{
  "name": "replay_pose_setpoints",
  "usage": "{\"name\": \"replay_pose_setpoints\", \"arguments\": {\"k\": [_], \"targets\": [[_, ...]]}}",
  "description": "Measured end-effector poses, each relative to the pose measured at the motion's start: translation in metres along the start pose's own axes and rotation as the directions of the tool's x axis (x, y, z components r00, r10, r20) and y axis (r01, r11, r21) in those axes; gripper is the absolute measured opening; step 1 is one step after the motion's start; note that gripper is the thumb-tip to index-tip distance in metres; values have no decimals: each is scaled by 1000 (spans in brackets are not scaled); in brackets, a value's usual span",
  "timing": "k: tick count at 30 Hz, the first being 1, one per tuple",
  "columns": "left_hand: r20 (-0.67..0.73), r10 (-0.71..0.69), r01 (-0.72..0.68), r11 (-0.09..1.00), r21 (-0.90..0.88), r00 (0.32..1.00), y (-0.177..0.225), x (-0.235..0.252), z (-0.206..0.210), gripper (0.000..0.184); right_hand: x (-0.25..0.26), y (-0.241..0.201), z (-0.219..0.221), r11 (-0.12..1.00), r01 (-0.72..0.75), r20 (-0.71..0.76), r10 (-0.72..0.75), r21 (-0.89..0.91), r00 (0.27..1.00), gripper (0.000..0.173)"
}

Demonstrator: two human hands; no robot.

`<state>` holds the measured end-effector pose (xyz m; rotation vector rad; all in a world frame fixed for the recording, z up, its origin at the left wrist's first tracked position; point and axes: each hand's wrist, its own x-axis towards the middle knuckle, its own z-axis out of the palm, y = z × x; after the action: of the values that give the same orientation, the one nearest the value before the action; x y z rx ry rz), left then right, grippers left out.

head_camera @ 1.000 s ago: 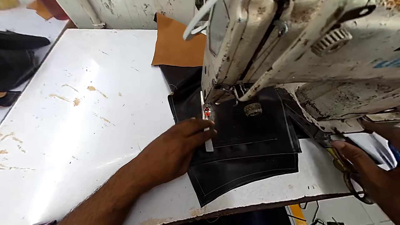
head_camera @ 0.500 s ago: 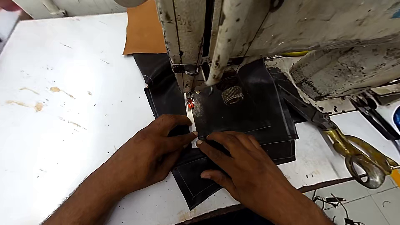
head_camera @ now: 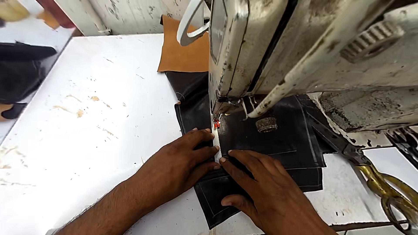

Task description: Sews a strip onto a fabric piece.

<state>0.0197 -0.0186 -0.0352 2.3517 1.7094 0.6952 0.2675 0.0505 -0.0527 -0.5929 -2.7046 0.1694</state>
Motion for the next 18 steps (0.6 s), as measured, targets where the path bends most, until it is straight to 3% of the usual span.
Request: {"name": "replay_pose_setpoints", "arguments": {"k": [18], "targets": [[-83, 63, -59, 997, 55, 995, -25, 17, 1, 33, 30, 17, 5, 999, -27, 22, 27, -30, 999, 69]]}}
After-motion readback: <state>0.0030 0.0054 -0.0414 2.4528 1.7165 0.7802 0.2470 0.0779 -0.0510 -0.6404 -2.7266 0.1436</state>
